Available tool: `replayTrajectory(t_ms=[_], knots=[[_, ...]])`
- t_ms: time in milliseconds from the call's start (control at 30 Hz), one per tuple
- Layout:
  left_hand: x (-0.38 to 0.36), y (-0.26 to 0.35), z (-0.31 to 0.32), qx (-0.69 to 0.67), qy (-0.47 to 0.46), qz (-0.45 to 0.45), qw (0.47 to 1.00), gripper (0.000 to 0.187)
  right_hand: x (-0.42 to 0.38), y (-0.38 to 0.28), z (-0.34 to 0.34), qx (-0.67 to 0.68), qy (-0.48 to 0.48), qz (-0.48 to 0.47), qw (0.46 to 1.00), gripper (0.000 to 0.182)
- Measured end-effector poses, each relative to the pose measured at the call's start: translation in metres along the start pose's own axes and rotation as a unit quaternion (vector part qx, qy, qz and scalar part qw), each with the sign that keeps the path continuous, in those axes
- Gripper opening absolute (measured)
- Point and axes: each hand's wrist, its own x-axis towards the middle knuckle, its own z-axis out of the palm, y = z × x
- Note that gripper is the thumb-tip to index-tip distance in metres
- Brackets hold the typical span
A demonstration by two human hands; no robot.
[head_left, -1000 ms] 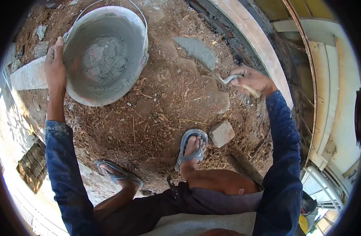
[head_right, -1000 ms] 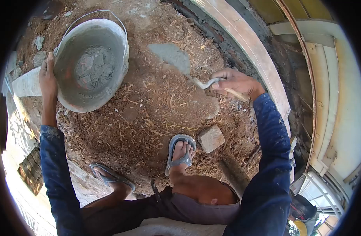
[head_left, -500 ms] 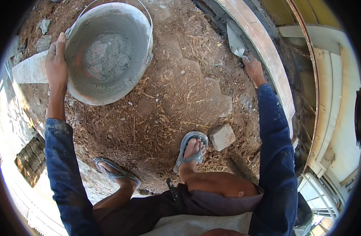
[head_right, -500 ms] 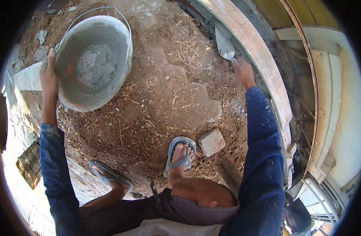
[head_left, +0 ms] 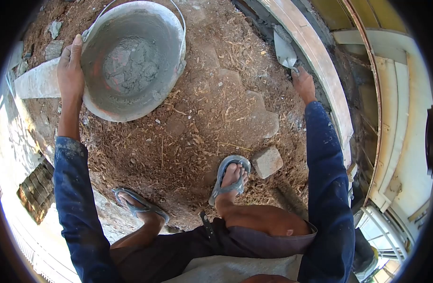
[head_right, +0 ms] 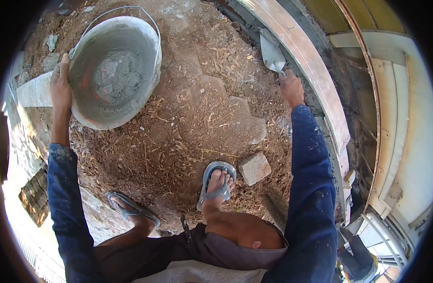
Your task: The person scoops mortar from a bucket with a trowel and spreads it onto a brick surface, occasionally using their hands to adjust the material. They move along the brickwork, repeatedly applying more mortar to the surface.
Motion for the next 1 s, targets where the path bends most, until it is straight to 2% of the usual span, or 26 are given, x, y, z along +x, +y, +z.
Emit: replayTrajectory(t_ms=[167, 300, 367, 400, 467, 500, 567, 600, 667, 700, 733, 767, 800, 867, 933, 967, 1000], knots=[[0.003, -0.007, 0.001, -0.014, 0.004, 0.014, 1.000, 0.051, -0.010, -0.021, -0.009, -0.005, 0.031, 0.023, 0.999, 0.033], [0.004, -0.008, 0.001, -0.006, 0.004, 0.009, 1.000, 0.052, -0.025, -0.031, -0.018, -0.036, 0.011, 0.008, 0.999, 0.032], [0.004, -0.009, 0.001, -0.014, 0.004, 0.012, 1.000, 0.053, -0.039, -0.048, -0.033, -0.009, 0.008, -0.062, 0.998, 0.026], [0.004, -0.009, 0.000, -0.014, 0.004, 0.011, 1.000, 0.053, -0.048, -0.059, -0.045, -0.010, 0.006, -0.063, 0.998, 0.026], [0.004, -0.007, 0.000, 0.001, 0.006, 0.021, 1.000, 0.053, -0.063, -0.082, -0.076, 0.127, -0.130, -0.177, 0.967, 0.022], [0.004, -0.007, 0.001, 0.000, 0.006, 0.020, 1.000, 0.053, -0.063, -0.085, -0.085, 0.126, -0.130, -0.177, 0.967, 0.022], [0.004, -0.006, 0.001, 0.000, 0.004, 0.009, 1.000, 0.052, -0.062, -0.088, -0.098, 0.278, -0.341, -0.197, 0.876, 0.025], [0.004, -0.006, 0.001, 0.001, 0.005, 0.009, 1.000, 0.052, -0.058, -0.085, -0.101, 0.278, -0.341, -0.198, 0.876, 0.025], [0.004, -0.007, 0.001, -0.016, 0.004, 0.014, 1.000, 0.051, -0.040, -0.068, -0.108, 0.408, -0.509, -0.062, 0.756, 0.027], [0.003, -0.006, 0.001, -0.016, 0.004, 0.015, 1.000, 0.051, -0.031, -0.057, -0.109, 0.449, -0.472, 0.024, 0.758, 0.026], [0.003, -0.005, 0.001, 0.000, -0.002, 0.012, 1.000, 0.051, -0.025, -0.047, -0.106, 0.449, -0.473, 0.023, 0.758, 0.026], [0.003, -0.005, -0.001, 0.016, -0.006, 0.009, 1.000, 0.051, -0.021, -0.043, -0.100, 0.381, -0.315, 0.008, 0.869, 0.025], [0.003, -0.007, -0.001, 0.018, -0.006, 0.009, 1.000, 0.051, -0.019, -0.038, -0.093, 0.298, -0.145, -0.005, 0.943, 0.025], [0.003, -0.012, -0.001, -0.009, -0.014, 0.026, 1.000, 0.051, -0.042, -0.071, -0.115, 0.265, -0.123, -0.013, 0.956, 0.025], [0.002, -0.006, 0.003, -0.022, -0.006, 0.016, 1.000, 0.052, -0.068, -0.085, -0.126, 0.206, -0.147, -0.113, 0.961, 0.025], [0.002, -0.005, 0.004, -0.023, 0.001, 0.015, 1.000, 0.052, -0.080, -0.105, -0.137, 0.157, -0.094, -0.194, 0.964, 0.024], [0.000, -0.006, 0.004, -0.021, 0.009, 0.012, 1.000, 0.052, -0.087, -0.116, -0.140, 0.158, -0.094, -0.193, 0.964, 0.024]])
